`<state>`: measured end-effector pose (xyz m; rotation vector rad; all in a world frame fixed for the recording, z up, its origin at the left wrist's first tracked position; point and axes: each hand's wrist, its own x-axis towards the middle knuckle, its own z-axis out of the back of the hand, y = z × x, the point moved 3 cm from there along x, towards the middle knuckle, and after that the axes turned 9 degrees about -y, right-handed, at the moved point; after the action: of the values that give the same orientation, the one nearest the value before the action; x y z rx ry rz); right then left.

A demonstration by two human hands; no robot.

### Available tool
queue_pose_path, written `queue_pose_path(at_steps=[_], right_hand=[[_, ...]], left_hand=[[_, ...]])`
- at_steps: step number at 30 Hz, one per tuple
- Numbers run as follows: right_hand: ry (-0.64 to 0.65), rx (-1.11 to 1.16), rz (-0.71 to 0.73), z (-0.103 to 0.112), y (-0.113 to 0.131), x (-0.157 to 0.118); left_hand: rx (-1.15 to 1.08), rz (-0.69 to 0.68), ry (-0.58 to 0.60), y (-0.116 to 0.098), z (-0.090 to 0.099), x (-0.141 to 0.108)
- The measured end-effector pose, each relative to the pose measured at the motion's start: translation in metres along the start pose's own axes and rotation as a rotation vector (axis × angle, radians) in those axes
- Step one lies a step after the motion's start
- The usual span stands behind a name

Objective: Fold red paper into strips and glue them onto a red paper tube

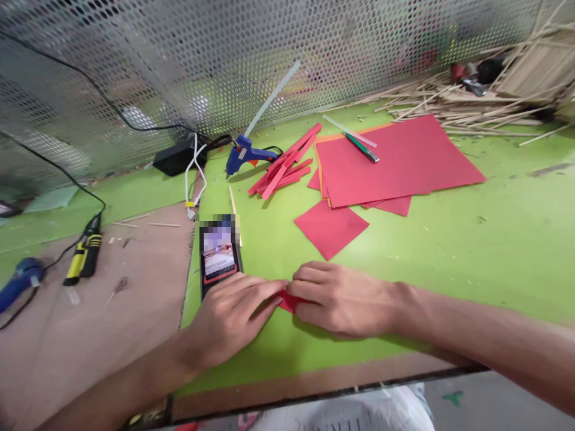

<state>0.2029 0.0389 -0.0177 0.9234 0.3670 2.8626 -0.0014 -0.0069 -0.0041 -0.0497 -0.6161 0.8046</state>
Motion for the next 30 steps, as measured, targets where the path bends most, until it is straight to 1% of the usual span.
queue_pose_path(at_steps=[6, 9, 14, 16, 19, 24, 30], right_hand=[[0.001, -0.137, -0.056, 0.0057, -0.0049, -0.0016], [0.003, -0.174, -0.074, 0.0041, -0.0039, -0.0024], [-0.047, -0.234, -0.153, 0.0007, -0.0054, -0.0040], [-0.064, -0.230, -0.178, 0.0006, -0.0076, -0.0049], [-0.053, -0.203, -0.195, 0.0009, -0.0101, -0.0063], [-0.060, -0.158, -0.227, 0.0026, -0.0107, -0.0068], [-0.049, -0.150, -0.199, 0.0028, -0.0105, -0.0074]], left_hand=[[-0.083, 0.104, 0.052, 0.0020, -0.0035, 0.0042], [-0.114, 0.130, 0.046, 0.0011, -0.0063, 0.0029], [-0.115, 0.224, 0.083, 0.0011, -0.0091, 0.0008], [-0.088, 0.228, 0.101, 0.0006, -0.0086, 0.0010], [-0.071, 0.222, 0.118, 0.0006, -0.0072, 0.0014], [-0.059, 0.257, 0.153, 0.0034, -0.0072, 0.0012], [-0.049, 0.236, 0.153, 0.0025, -0.0076, 0.0009]])
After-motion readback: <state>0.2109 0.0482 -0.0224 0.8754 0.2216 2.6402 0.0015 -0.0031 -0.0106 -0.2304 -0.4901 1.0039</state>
